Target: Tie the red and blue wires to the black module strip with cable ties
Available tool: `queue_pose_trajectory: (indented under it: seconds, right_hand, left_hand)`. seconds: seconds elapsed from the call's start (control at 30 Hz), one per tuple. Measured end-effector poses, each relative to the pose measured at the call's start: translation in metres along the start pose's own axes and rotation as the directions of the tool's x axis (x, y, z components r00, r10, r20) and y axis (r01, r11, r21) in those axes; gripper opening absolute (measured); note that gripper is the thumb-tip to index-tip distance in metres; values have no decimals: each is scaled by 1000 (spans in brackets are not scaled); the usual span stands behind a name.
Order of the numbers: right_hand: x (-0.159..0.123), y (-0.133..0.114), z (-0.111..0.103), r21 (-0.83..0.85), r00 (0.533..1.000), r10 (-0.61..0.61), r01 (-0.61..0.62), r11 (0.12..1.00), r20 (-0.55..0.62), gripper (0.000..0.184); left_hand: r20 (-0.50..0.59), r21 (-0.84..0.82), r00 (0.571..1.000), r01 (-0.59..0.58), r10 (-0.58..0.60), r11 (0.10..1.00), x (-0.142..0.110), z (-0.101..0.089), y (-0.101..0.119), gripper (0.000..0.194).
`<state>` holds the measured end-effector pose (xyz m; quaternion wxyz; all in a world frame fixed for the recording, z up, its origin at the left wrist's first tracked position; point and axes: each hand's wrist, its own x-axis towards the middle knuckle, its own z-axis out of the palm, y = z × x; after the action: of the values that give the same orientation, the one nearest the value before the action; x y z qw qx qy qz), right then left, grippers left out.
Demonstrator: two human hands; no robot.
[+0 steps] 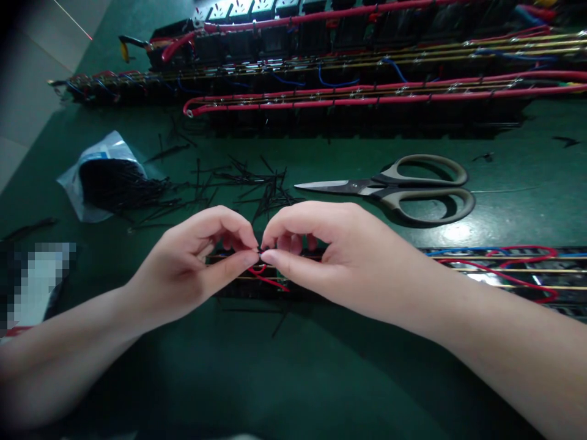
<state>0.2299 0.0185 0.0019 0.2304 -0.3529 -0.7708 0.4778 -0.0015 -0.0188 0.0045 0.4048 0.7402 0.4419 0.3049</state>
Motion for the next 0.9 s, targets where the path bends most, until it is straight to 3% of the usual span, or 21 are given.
queue_pose_trajectory:
  seconds: [0.13, 0.47, 0.9]
  right_hand:
    - [2, -4, -1, 0, 1000, 17, -17, 1000, 9, 18]
    - [-2, 0, -2, 143, 979, 125, -102, 984, -161, 15]
    - [-1, 1, -1, 246, 961, 134, -72, 966, -241, 12]
  left_hand:
    - [4, 18, 1000, -9, 9, 1000, -1, 0, 0, 12]
    - [-10, 44, 1000, 1, 0, 999, -2, 2, 0, 12]
    - [4, 66, 1000, -25, 25, 997, -3, 1, 0, 12]
